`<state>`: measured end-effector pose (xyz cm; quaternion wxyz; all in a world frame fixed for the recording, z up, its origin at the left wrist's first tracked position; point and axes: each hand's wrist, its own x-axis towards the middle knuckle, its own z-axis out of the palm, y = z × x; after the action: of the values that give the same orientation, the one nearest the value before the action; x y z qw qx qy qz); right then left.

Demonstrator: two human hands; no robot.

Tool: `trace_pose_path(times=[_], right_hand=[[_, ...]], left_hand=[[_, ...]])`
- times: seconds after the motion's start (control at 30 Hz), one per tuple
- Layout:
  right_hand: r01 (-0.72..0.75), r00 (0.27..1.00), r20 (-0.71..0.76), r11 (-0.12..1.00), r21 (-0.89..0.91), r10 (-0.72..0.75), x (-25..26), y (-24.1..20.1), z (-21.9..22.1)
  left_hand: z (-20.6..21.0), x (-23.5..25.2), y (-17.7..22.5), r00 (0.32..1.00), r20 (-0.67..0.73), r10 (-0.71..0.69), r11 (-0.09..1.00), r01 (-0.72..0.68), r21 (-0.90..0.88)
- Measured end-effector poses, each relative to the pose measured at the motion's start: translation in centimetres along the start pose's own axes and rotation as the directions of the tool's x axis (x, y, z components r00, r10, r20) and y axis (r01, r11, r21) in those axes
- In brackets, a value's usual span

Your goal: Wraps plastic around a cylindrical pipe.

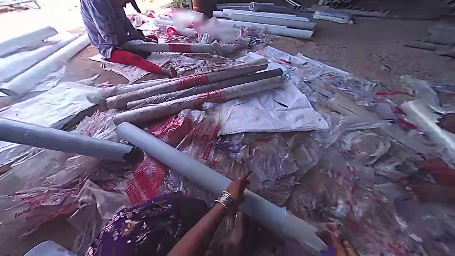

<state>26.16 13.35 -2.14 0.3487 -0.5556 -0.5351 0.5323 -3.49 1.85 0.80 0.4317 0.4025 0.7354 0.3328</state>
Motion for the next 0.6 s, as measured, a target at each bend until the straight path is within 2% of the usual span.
trace_pose_path(times=[0.07, 0.13, 0.2, 0.23, 0.3, 0.37, 0.43, 0.6], right_hand=[[-0.150, 0.925, -0.358, 0.987, -0.050, 0.123, 0.8, 0.8, -4.2], [-0.315, 0.819, -0.534, 0.942, -0.113, 0.209, 1.6, 1.3, -9.1], [-0.427, 0.730, -0.651, 0.883, -0.197, 0.208, 1.9, 2.3, -13.6], [-0.475, 0.704, -0.680, 0.849, -0.234, 0.206, 2.0, 2.6, -15.3], [-0.545, 0.697, -0.684, 0.780, -0.308, 0.217, 2.2, 3.3, -17.8], [-0.540, 0.730, -0.647, 0.767, -0.346, 0.222, 2.8, 4.1, -19.2], [-0.514, 0.784, -0.580, 0.755, -0.406, 0.222, 3.7, 4.5, -19.8], [-0.552, 0.811, -0.520, 0.641, -0.533, 0.267, 4.6, 3.9, -18.9]], left_hand=[[-0.9, 1.1, 0.1, 0.996, 0.077, -0.051, 0.976, 0.033, 0.217], [0.3, 3.2, -2.8, 0.996, 0.088, -0.010, 0.904, -0.029, 0.427], [1.7, 4.0, -5.2, 0.996, 0.084, 0.013, 0.768, -0.064, 0.638], [2.2, 4.0, -5.5, 0.997, 0.069, 0.026, 0.722, -0.066, 0.689], [3.1, 3.5, -6.1, 0.994, 0.004, 0.110, 0.690, -0.079, 0.719], [3.8, 3.3, -7.2, 0.961, -0.080, 0.264, 0.679, -0.126, 0.723], [4.2, 3.3, -7.8, 0.925, -0.132, 0.357, 0.671, -0.155, 0.725], [4.4, 3.0, -7.8, 0.925, -0.136, 0.356, 0.667, -0.149, 0.730]])
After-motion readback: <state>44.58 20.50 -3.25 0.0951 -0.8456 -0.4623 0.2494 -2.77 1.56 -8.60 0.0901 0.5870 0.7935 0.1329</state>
